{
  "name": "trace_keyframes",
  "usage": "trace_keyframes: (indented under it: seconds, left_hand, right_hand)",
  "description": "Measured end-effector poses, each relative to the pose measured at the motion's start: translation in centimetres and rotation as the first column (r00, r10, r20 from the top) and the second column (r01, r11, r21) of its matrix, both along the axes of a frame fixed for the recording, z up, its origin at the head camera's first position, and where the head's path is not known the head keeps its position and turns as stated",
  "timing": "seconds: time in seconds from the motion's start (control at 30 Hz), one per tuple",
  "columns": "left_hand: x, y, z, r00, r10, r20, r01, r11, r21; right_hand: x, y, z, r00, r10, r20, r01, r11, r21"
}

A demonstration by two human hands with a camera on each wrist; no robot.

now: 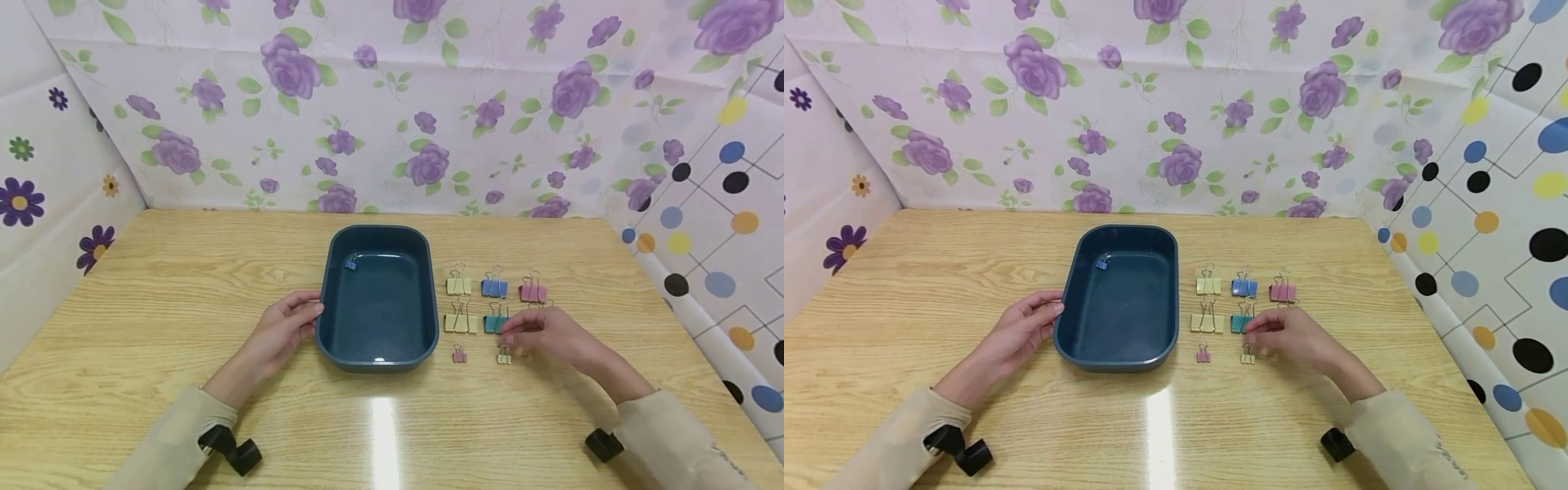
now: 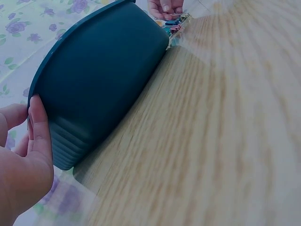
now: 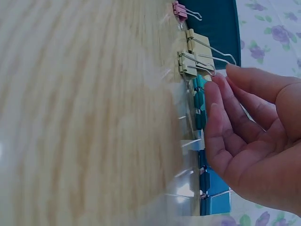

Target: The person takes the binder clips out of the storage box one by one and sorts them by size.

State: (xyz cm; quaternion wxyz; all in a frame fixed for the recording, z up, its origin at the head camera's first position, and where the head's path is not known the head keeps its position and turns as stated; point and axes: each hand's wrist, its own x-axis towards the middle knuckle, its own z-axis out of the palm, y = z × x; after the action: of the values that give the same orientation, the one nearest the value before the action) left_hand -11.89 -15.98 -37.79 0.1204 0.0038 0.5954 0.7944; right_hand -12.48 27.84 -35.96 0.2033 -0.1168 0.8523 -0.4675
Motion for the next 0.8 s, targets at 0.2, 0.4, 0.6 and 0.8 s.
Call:
trace_keyframes:
  seconds: [0.2,0.4,0.6,0.8]
  left_hand:
    - [0.0,0.0,0.1,1.000,-0.004,-0.001,0.004,1.000,-0.006]
    - [0.0,0.0,0.0,1.000,-0.010,-0.003,0.010,1.000,-0.013]
    - [0.0,0.0,0.0,1.000,-0.008,0.002,0.008,1.000,-0.008]
    - [-0.1,-0.1,0.0,1.000,-0.004,0.005,0.004,1.000,-0.006]
  right_hand:
    - [-0.3,-0.1,0.8,0.999,-0.036,-0.029,0.036,0.999,0.000]
    - [-0.9,-0.6,3.2,0.997,-0.037,-0.070,0.036,0.999,-0.017]
    - [-1.9,-2.1,6.3,0.990,-0.056,-0.128,0.057,0.998,0.010]
    - [-2.7,-4.1,8.4,0.985,-0.074,-0.154,0.072,0.997,-0.021]
